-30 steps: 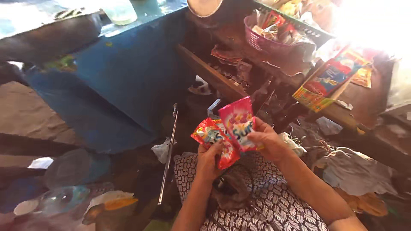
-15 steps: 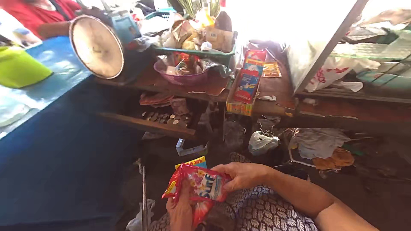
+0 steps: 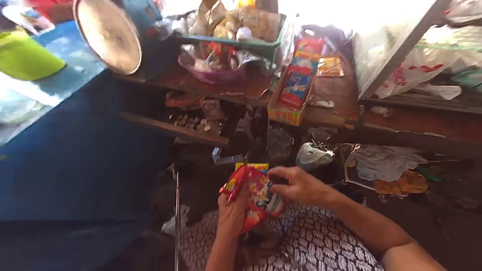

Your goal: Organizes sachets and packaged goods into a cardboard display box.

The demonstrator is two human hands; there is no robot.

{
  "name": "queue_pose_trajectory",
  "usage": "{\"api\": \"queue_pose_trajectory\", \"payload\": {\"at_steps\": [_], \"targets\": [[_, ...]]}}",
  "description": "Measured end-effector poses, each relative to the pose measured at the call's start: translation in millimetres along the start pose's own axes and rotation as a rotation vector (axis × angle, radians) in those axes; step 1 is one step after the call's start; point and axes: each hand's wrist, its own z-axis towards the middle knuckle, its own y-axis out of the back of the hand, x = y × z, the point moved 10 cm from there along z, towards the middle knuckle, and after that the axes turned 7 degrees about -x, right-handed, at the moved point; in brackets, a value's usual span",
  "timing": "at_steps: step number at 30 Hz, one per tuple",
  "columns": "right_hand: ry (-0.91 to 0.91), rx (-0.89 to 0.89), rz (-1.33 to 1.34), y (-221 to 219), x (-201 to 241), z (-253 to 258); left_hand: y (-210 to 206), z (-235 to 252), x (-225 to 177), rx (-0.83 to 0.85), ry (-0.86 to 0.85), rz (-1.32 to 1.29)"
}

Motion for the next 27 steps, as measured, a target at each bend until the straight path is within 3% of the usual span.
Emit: {"api": "queue_pose_trajectory", "payload": {"at_steps": [5,8,14,18,22,25,27], "targets": [[-0.111,0.049,0.220,-3.5,-19.1,-4.7,-7.0,-2.5,19.8,0.101,0.140,-0.166],[-0.155,0.053,0.357,-7.5,-28.7,-6.3,-6.1,-3.2,22.1,0.065,0.187,-0.208],[-0.256,0.394,0.468,-34.3,-32.3,-22.4,-5.1,-6.6,23.6,0.070,0.194,-0.168],[-0.270,0.455,0.449,-36.3,-28.9,-26.8,-6.8,-7.4,29.4,0.159,0.198,-0.237],[-0.095,0.304,0.385,5.5,-4.3,-15.7,-5.3,-5.8,34.0,0.139,0.242,-0.252],[0.100,0.071,0.416,59.9,18.9,-7.6,-8.0,-5.2,37.5,0.133,0.302,-0.284],[0.132,-0.124,0.382,98.6,24.3,-3.9,-9.5,-0.5,40.0,0.095,0.336,-0.259]]}}
